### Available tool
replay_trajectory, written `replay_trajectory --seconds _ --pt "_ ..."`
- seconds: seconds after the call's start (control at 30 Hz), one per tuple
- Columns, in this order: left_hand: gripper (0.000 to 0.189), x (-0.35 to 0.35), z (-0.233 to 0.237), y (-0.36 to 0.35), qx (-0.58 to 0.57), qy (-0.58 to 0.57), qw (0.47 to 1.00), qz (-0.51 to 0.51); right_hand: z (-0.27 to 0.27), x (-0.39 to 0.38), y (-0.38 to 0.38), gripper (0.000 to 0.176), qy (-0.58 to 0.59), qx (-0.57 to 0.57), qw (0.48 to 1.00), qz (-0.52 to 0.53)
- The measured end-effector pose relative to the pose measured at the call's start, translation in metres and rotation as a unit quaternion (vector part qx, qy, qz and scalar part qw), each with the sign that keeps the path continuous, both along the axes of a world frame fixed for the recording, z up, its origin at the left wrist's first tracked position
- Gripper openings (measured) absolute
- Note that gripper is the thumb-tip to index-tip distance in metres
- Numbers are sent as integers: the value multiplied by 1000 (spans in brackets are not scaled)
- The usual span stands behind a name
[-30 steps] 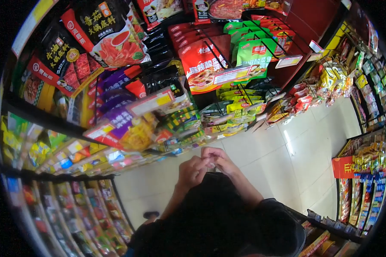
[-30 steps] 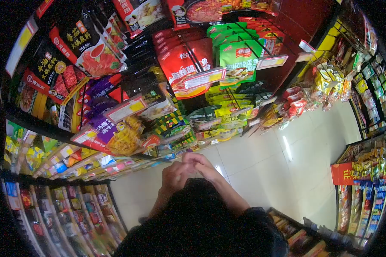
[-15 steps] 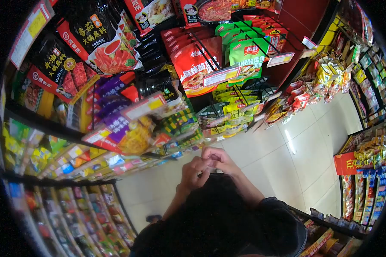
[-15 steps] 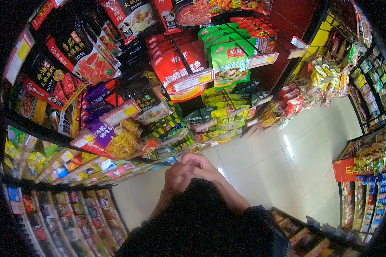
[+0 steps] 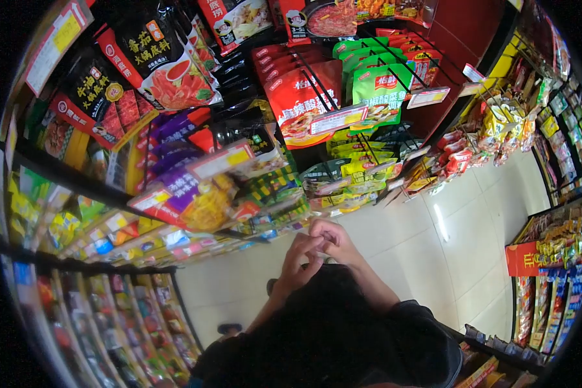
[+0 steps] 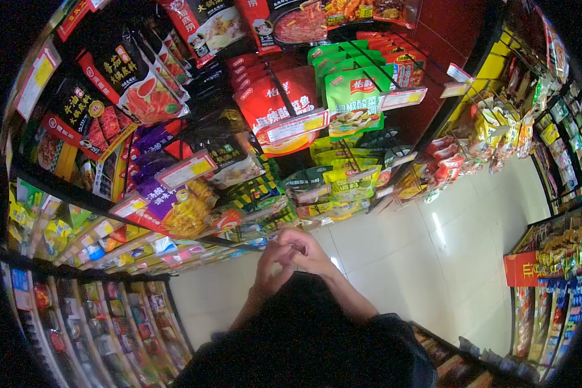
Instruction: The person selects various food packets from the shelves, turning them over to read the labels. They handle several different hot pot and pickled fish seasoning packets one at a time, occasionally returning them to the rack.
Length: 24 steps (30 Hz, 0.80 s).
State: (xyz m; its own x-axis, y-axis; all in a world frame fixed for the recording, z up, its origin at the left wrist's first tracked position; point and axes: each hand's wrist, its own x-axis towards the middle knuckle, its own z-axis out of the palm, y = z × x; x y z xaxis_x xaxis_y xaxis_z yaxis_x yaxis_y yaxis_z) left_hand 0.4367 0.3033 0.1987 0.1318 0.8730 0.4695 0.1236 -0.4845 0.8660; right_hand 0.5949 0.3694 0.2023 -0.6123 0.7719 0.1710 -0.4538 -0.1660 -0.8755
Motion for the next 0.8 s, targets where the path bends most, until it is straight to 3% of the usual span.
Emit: replay_trajectory --seconds 0.07,0.17,0.27,0.37,0.5,0.63,0.8 --pt "63 0 -3 -1 -13 -5 1000 -15 -2 -1 1 17 -7 5 1000 -12" --pt "71 6 -3 -10 -186 -168 968 -28 6 -3 -2 11 -18 -17 1000 -10" --pt "77 0 -9 -6 -270 -251 930 9 12 -5 -6 9 -17 -44 999 4" --pt "72 -1 -5 0 -174 -113 978 32 14 -7 -1 12 -7 -30 999 -14" --pt "66 -6 19 6 -72 59 995 40 22 -13 0 28 46 -64 996 -40" --pt "62 -3 22 9 -4 76 995 70 11 -19 2 39 91 -65 991 -78" --pt "60 -2 23 8 20 77 993 85 23 -22 0 39 129 -92 985 -72"
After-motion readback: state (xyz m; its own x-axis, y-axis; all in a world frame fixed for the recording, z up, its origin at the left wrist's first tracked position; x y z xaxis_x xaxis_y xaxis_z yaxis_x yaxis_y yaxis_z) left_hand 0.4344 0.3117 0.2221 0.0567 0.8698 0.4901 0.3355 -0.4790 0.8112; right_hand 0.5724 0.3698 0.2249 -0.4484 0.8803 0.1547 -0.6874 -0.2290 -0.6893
